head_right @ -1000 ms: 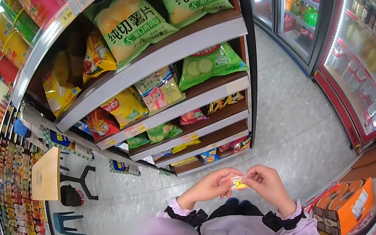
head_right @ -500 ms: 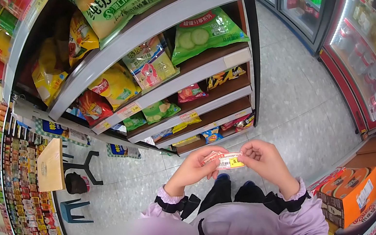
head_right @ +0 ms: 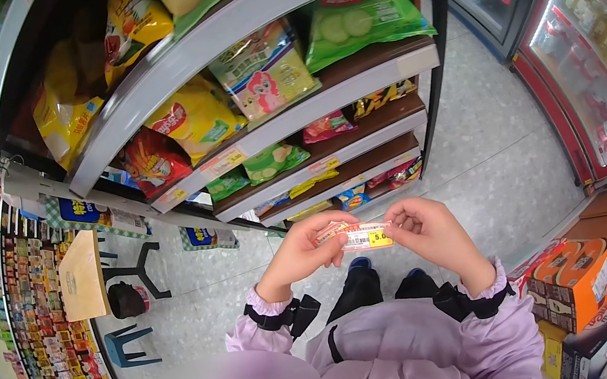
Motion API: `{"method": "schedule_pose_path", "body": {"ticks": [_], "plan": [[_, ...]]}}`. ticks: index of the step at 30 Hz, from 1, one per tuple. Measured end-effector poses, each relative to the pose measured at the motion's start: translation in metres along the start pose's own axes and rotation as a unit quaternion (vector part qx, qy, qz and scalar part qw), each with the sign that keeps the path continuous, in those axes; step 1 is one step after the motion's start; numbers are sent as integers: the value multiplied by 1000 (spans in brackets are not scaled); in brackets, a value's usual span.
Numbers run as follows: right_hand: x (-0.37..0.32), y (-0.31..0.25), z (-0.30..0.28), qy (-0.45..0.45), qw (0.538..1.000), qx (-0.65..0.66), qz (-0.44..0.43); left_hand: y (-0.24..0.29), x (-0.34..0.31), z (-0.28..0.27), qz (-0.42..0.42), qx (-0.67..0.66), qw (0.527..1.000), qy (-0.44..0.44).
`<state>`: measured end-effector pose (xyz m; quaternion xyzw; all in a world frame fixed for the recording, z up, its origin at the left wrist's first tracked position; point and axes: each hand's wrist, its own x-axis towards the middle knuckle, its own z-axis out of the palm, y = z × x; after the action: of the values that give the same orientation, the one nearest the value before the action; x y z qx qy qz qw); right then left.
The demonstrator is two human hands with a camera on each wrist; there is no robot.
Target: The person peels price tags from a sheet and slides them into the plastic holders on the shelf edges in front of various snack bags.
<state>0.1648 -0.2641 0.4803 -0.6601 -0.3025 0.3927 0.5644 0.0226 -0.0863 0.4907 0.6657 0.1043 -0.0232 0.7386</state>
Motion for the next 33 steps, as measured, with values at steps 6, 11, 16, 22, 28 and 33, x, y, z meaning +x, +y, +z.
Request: {"method": "schedule_pose_path", "body": {"ticks": [6, 11, 16, 22, 28, 33], "plan": [[37, -18, 52, 2, 1000, -9, -8, 10, -28, -56, -39, 8, 998, 46], [61, -26, 88, -12, 999, 18, -24, 15, -47, -94, -29, 7, 997, 65], [79, -29, 117, -17, 999, 22, -22, 16, -60, -124, -26, 2, 997, 72], [88, -30, 142, -9, 1000, 13, -19, 15, -73, -149, -40, 12, 996, 74], [90, -32, 156, -5, 1000, 0, -22, 15, -79, -158, -26, 42, 995, 86], [91, -30, 160, 3, 1000, -15, -25, 8, -80, -163, -9, 57, 995, 84]]}}
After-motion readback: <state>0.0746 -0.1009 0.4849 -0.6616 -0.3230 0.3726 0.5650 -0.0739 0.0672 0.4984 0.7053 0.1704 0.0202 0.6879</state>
